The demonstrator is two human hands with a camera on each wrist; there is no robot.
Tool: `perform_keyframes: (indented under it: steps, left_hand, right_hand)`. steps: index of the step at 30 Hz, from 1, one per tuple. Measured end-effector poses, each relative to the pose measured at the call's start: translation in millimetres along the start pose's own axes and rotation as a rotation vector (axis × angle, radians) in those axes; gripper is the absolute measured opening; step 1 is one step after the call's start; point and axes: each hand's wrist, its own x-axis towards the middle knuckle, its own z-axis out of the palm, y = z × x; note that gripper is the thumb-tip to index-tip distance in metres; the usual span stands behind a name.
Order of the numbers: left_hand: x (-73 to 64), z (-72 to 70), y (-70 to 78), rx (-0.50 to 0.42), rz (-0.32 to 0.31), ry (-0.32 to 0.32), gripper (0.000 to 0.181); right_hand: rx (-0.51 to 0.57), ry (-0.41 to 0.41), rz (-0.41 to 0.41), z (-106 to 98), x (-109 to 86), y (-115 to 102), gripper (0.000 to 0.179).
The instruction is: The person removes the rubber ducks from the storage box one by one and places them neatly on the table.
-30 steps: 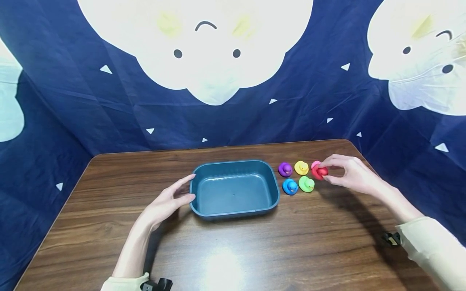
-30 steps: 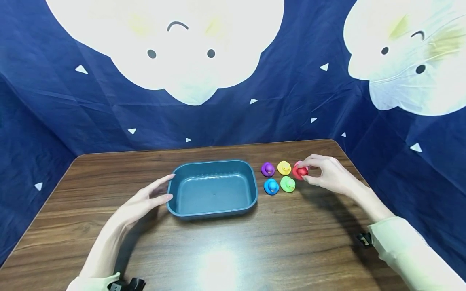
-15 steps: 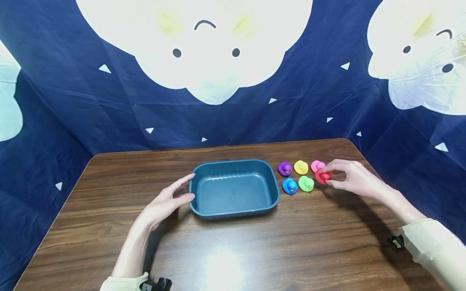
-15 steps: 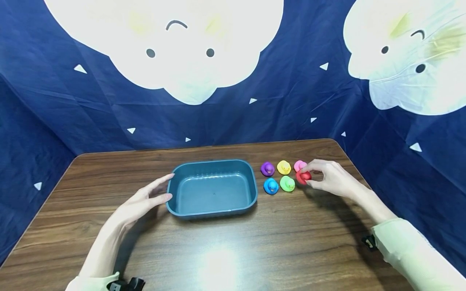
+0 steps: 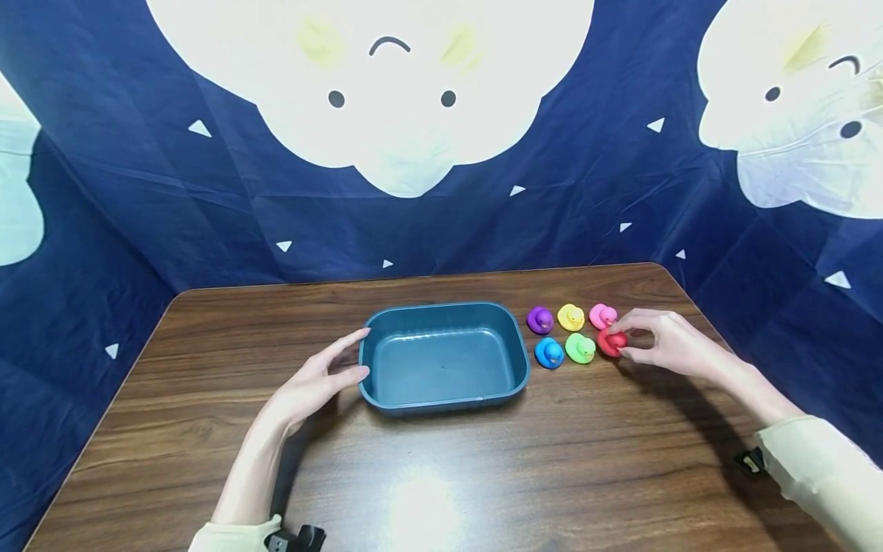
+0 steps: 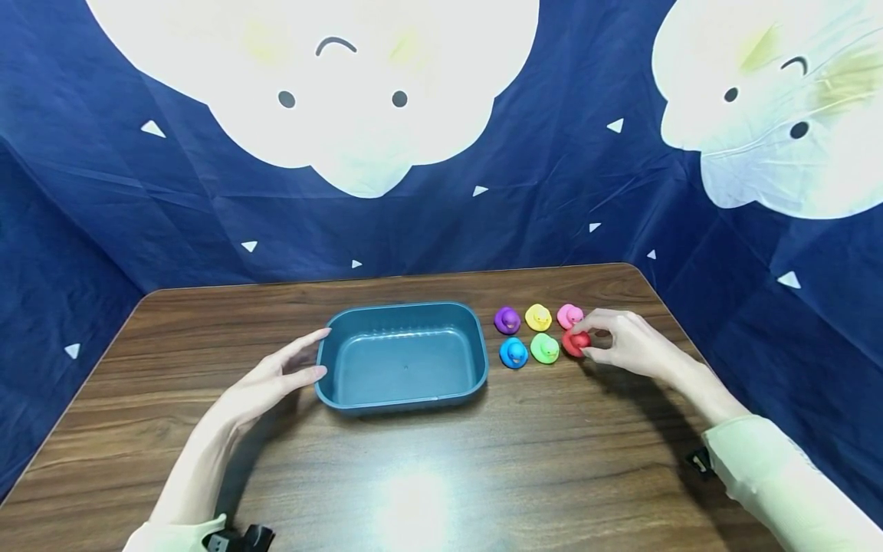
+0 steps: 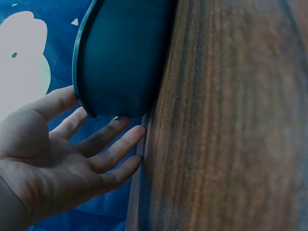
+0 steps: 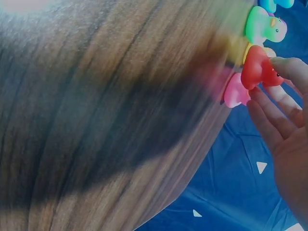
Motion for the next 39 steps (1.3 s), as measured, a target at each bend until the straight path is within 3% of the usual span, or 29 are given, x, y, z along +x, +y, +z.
perform_keyframes:
  steps: [11, 33, 39]
  left_hand:
    - [0.4, -0.6, -1.5, 0.007, -0.021, 0.008, 0.068]
    - [0.8, 0.8, -0.7, 0.014, -0.020, 0.001, 0.068]
    - [-0.5, -0.7, -1.7, 0.022, -0.014, 0.010, 0.069]
  right_hand:
    - [0.074, -0.030, 0.039, 6.9, -2.1, 6.5, 0.037]
    - [0.072, -0.006, 0.044, 11.0, -7.0, 12.5, 0.039]
    - [0.090, 0.003, 0.086, 10.9, -6.5, 12.3, 0.037]
